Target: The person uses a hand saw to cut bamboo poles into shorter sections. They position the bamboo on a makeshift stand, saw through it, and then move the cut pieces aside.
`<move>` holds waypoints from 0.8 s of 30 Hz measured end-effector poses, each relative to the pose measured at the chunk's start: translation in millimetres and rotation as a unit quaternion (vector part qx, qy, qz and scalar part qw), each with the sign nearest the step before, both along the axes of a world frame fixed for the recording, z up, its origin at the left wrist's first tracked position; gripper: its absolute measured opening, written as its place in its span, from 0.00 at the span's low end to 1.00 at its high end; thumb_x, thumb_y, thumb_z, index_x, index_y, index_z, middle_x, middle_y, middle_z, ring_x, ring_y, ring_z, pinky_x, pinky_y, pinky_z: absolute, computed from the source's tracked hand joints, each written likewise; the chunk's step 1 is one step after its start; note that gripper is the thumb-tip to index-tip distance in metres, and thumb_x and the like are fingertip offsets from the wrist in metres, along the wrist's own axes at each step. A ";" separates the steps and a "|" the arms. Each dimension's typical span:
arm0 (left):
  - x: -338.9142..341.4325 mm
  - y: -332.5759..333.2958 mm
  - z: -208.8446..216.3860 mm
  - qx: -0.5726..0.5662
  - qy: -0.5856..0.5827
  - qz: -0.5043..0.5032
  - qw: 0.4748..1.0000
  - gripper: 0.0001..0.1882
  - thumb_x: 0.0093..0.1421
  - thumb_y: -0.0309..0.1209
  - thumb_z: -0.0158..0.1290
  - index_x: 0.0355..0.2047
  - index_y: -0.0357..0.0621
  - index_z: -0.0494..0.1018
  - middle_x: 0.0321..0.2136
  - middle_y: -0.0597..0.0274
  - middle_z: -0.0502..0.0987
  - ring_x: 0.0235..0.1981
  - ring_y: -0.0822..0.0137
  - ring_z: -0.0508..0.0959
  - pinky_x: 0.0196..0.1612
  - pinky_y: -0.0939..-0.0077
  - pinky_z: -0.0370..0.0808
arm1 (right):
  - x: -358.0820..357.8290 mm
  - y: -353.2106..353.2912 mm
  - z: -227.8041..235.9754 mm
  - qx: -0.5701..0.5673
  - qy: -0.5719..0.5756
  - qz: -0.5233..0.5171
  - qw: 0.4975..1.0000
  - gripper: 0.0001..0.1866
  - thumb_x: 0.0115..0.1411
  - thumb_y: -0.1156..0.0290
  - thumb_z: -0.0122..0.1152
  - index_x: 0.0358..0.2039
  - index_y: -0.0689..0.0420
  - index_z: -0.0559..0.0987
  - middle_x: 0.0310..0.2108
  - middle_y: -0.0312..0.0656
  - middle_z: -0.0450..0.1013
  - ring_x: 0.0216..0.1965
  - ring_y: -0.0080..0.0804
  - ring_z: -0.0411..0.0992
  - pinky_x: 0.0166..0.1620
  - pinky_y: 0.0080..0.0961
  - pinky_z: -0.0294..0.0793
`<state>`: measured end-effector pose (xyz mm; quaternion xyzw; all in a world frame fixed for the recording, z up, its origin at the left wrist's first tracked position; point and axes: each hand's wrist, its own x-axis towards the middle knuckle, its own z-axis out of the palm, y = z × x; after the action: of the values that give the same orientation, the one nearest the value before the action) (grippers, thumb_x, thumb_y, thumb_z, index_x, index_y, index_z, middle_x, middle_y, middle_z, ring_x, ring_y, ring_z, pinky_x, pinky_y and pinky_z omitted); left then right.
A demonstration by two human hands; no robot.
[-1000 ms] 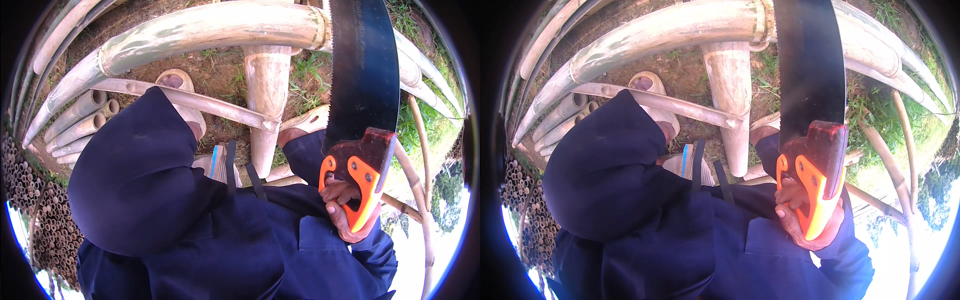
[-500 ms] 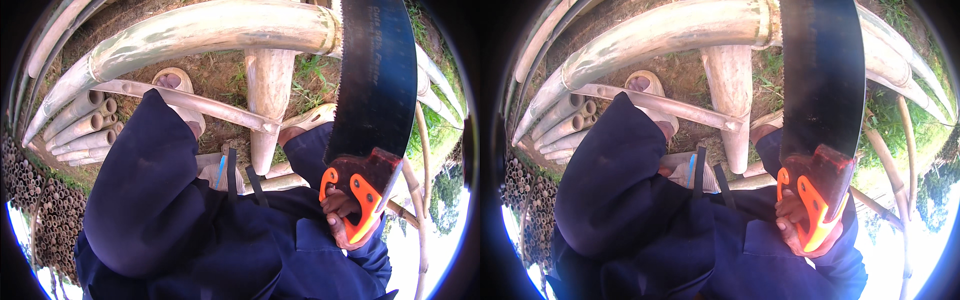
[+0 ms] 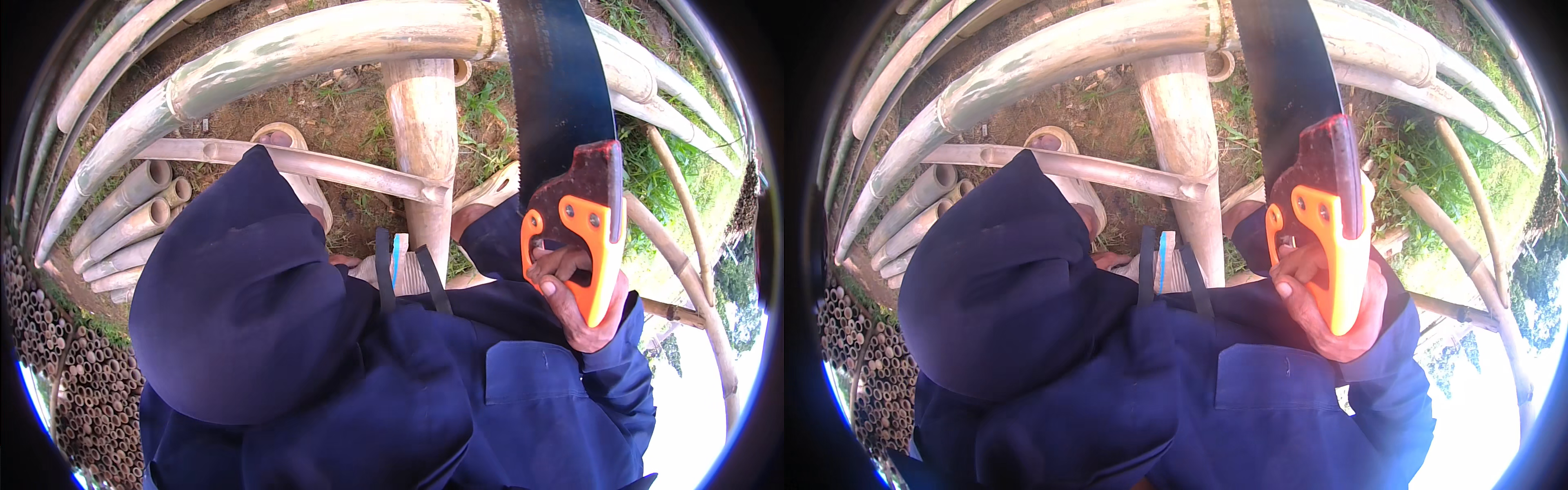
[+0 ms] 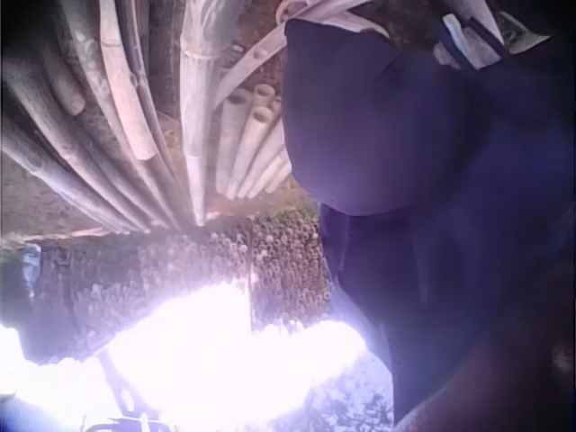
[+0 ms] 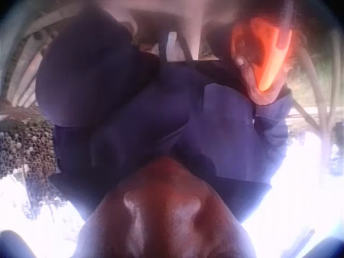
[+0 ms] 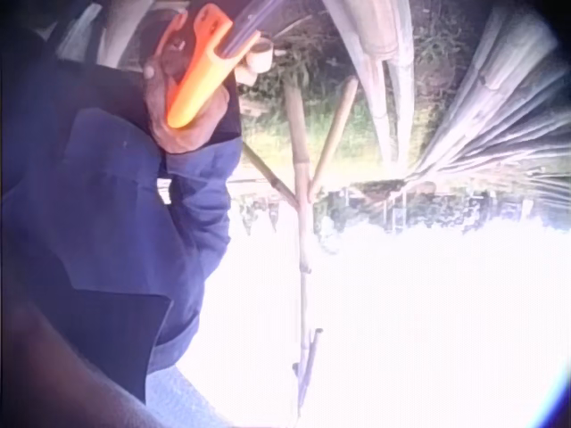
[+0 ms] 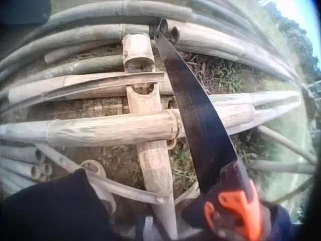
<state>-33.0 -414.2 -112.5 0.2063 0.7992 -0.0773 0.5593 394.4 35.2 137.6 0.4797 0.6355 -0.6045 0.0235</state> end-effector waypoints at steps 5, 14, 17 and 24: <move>-7.5 16.9 -22.5 0.072 0.015 -0.003 0.997 0.21 0.70 0.30 0.54 0.60 0.32 0.71 0.51 0.50 0.80 0.52 0.64 0.79 0.58 0.71 0.74 | 1.0 -11.2 -8.2 -0.007 0.013 -0.057 0.998 0.07 0.63 0.80 0.63 0.29 0.62 0.73 0.30 0.43 0.77 0.36 0.30 0.76 0.48 0.31 0.76; -51.7 101.5 8.8 0.313 0.039 0.084 0.945 0.22 0.70 0.30 0.54 0.61 0.32 0.70 0.51 0.50 0.80 0.53 0.64 0.79 0.59 0.71 0.74 | 5.5 -27.0 -32.6 0.103 0.131 -0.126 0.978 0.07 0.65 0.75 0.64 0.31 0.60 0.76 0.24 0.37 0.76 0.26 0.21 0.74 0.32 0.24 0.75; -75.4 168.0 86.4 0.496 0.049 0.142 0.855 0.23 0.70 0.30 0.54 0.61 0.32 0.70 0.52 0.50 0.80 0.53 0.64 0.79 0.59 0.70 0.74 | -13.7 -36.8 -40.6 0.152 0.162 -0.178 0.959 0.07 0.63 0.73 0.67 0.35 0.62 0.78 0.23 0.35 0.75 0.24 0.20 0.72 0.31 0.24 0.74; 22.9 341.0 291.2 0.684 0.141 -0.107 0.708 0.21 0.67 0.37 0.59 0.57 0.42 0.75 0.43 0.56 0.84 0.44 0.67 0.82 0.51 0.70 0.78 | -34.2 -52.7 -74.0 0.234 0.170 -0.199 0.936 0.14 0.60 0.67 0.72 0.38 0.63 0.78 0.29 0.40 0.77 0.31 0.25 0.73 0.38 0.29 0.76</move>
<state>-10.1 -73.2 178.7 0.6033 0.6755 0.4023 0.1337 360.3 -17.6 63.6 0.4784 0.6448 -0.5039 -0.3184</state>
